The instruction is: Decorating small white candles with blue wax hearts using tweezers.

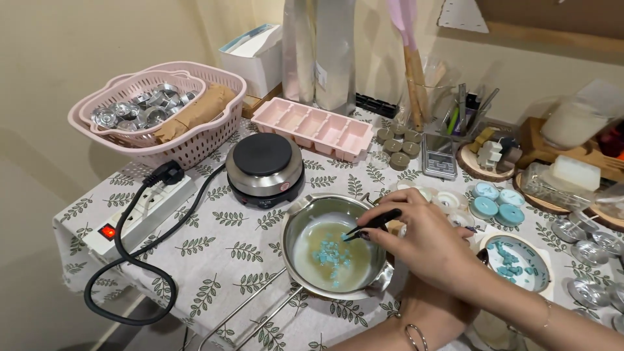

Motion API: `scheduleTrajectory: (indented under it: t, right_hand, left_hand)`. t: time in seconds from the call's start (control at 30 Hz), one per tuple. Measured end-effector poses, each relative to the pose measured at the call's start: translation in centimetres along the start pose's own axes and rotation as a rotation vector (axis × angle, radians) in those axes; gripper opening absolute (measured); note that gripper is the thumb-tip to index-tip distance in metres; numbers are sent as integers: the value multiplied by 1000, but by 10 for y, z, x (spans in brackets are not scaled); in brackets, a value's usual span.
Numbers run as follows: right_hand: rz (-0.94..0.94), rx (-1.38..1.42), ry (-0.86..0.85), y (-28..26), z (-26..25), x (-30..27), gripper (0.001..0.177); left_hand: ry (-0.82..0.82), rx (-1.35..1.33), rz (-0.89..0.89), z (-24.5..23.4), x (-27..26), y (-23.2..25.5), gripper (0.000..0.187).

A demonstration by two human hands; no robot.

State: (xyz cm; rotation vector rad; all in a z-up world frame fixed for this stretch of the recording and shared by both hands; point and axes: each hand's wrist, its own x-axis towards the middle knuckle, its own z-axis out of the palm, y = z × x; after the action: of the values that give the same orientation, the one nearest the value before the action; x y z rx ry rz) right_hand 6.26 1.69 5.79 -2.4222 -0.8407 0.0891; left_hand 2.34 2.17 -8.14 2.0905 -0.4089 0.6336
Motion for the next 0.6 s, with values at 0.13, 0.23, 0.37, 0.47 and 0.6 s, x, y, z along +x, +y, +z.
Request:
scheduleTrajectory:
  t: [0.13, 0.23, 0.37, 0.47, 0.6]
  right_hand:
    - [16, 13, -8, 0, 1, 2, 26]
    - [81, 43, -60, -2, 1, 3, 25]
    - [21, 95, -22, 2, 7, 4, 27]
    - [32, 103, -29, -3, 7, 3, 28]
    - [22, -6, -36, -2, 9, 0, 28]
  left_hand:
    - [17, -7, 0, 1, -1, -1, 50]
    - [16, -28, -31, 0, -1, 1, 50]
    - [-4, -7, -39, 1, -1, -1, 46]
    - [9, 8, -5, 5, -3, -3, 44]
    - [-11, -55, -70, -6, 4, 9, 42]
